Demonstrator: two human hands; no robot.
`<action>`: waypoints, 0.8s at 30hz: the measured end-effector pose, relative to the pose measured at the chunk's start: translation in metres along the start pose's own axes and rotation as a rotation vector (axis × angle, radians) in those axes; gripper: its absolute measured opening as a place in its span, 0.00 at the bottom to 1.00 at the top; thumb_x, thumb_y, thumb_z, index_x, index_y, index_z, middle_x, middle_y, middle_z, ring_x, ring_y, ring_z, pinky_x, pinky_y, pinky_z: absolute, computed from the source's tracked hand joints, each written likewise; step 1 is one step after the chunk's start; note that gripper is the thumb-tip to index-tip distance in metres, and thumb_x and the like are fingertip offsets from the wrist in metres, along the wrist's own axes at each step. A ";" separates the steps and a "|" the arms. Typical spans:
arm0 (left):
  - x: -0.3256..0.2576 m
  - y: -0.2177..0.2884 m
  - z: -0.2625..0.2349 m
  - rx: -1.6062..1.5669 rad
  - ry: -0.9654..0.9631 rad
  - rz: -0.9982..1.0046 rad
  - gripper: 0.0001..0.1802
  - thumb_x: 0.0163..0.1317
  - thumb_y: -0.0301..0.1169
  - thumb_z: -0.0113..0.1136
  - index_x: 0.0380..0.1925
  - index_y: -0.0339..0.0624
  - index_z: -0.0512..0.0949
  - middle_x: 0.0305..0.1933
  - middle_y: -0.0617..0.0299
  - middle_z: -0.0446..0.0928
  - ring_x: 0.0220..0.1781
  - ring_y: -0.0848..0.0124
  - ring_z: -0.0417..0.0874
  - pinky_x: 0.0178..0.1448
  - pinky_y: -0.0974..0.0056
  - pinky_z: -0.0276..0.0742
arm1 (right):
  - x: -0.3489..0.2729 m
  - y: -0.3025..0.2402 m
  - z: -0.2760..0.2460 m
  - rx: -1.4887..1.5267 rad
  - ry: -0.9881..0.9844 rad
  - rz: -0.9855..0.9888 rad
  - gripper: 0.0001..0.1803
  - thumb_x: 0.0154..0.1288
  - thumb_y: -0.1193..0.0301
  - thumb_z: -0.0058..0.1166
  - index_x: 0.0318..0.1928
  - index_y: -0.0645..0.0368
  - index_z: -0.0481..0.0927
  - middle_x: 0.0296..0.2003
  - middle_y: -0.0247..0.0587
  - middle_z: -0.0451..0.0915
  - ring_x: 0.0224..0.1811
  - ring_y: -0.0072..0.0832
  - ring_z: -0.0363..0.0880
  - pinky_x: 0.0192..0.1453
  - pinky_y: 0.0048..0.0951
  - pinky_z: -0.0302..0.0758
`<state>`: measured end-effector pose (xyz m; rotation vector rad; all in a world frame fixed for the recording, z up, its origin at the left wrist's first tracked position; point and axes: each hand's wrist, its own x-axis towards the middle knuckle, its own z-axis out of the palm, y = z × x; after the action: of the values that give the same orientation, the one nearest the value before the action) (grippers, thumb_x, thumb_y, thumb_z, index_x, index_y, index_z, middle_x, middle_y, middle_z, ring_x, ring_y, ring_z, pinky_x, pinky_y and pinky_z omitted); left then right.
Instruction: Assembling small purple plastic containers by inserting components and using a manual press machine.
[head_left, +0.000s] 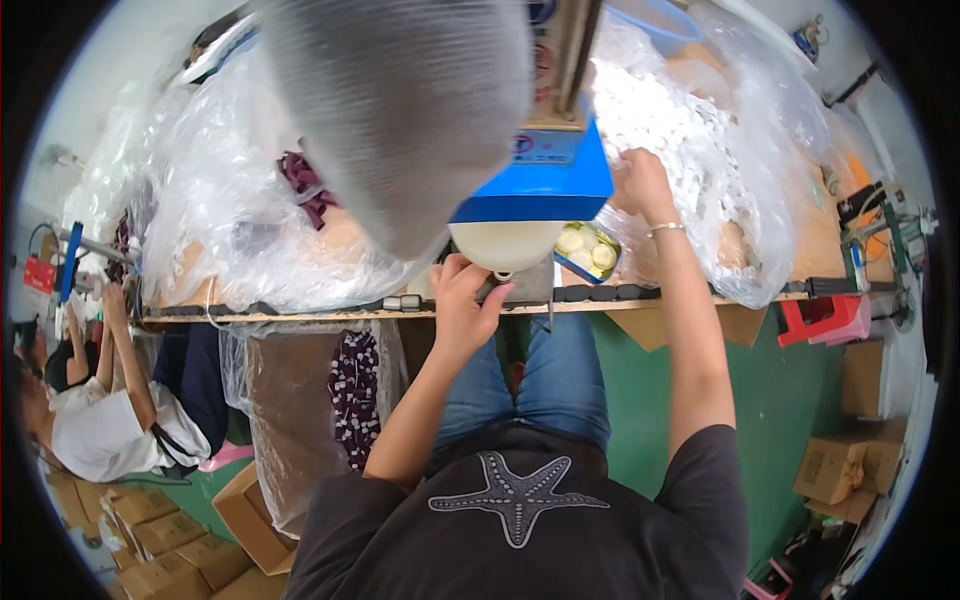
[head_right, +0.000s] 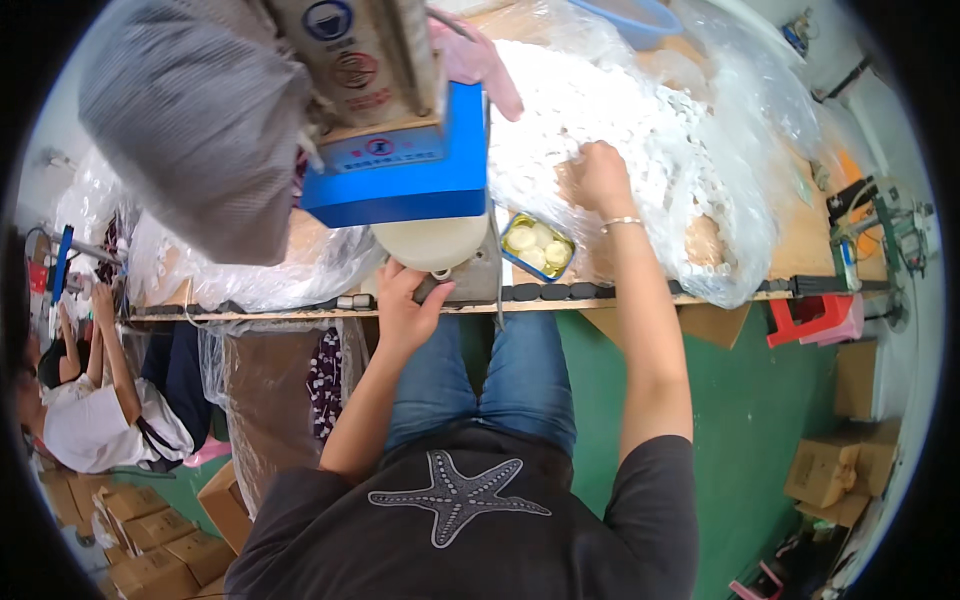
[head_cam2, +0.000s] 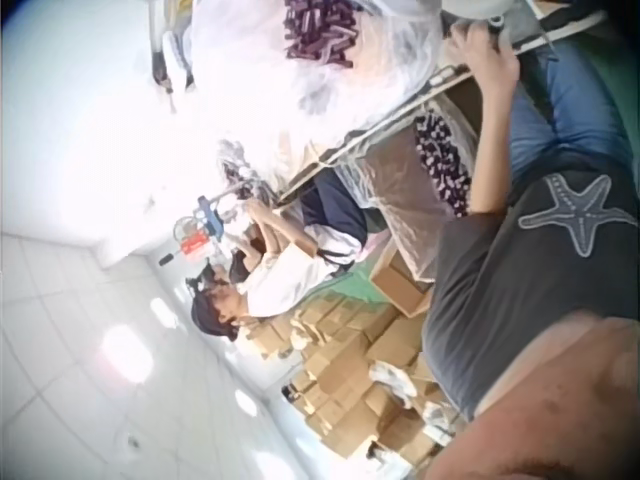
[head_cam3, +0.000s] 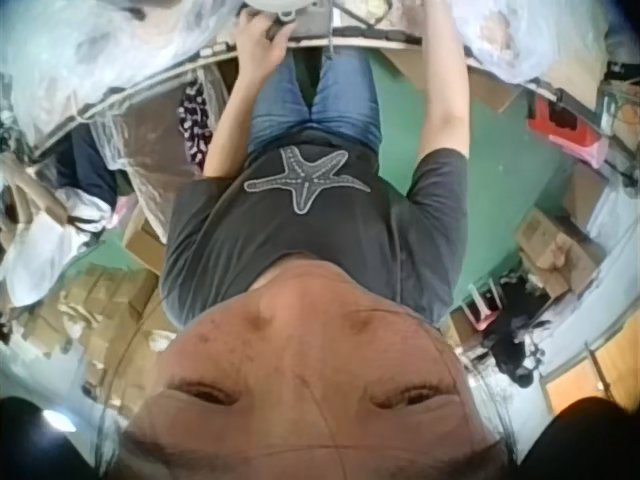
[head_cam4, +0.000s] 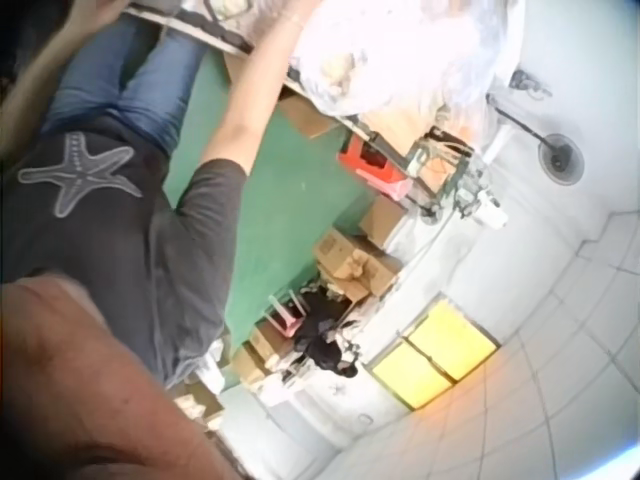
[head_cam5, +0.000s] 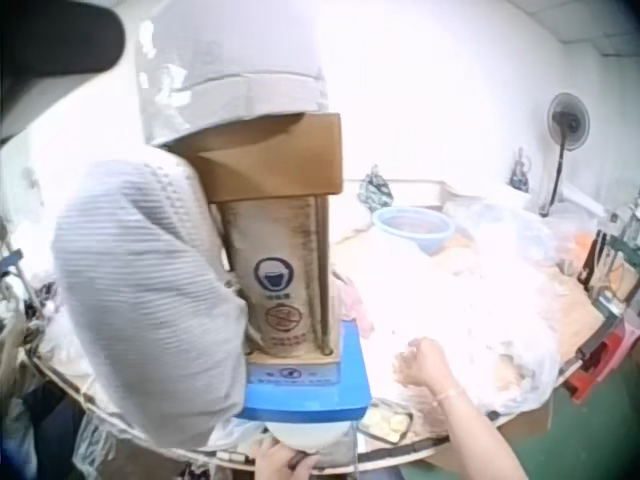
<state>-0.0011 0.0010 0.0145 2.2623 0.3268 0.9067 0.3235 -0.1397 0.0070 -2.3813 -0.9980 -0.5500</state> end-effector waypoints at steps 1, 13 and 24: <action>-0.004 -0.008 0.005 -0.165 0.040 -0.041 0.15 0.53 0.25 0.68 0.43 0.39 0.81 0.44 0.58 0.80 0.50 0.63 0.77 0.55 0.58 0.68 | 0.006 0.008 0.006 -0.033 -0.146 -0.029 0.11 0.53 0.75 0.58 0.39 0.62 0.84 0.37 0.53 0.81 0.39 0.48 0.80 0.46 0.41 0.77; -0.138 -0.043 -0.104 0.053 -0.115 -0.403 0.15 0.53 0.29 0.67 0.42 0.35 0.81 0.32 0.51 0.80 0.33 0.56 0.82 0.36 0.58 0.77 | 0.010 0.074 0.031 -0.218 -0.400 -0.329 0.20 0.51 0.69 0.60 0.46 0.61 0.80 0.47 0.56 0.79 0.51 0.49 0.77 0.58 0.41 0.73; -0.155 -0.071 -0.292 0.645 -0.184 -0.712 0.15 0.62 0.36 0.61 0.41 0.34 0.82 0.35 0.43 0.83 0.38 0.47 0.85 0.44 0.52 0.79 | 0.036 0.077 0.076 0.069 -0.309 -0.089 0.19 0.70 0.62 0.48 0.51 0.65 0.79 0.53 0.51 0.80 0.56 0.43 0.76 0.61 0.42 0.70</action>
<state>-0.3130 0.1283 0.0434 2.4527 1.3889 0.2200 0.4168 -0.1229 -0.0567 -2.4149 -1.2375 -0.1760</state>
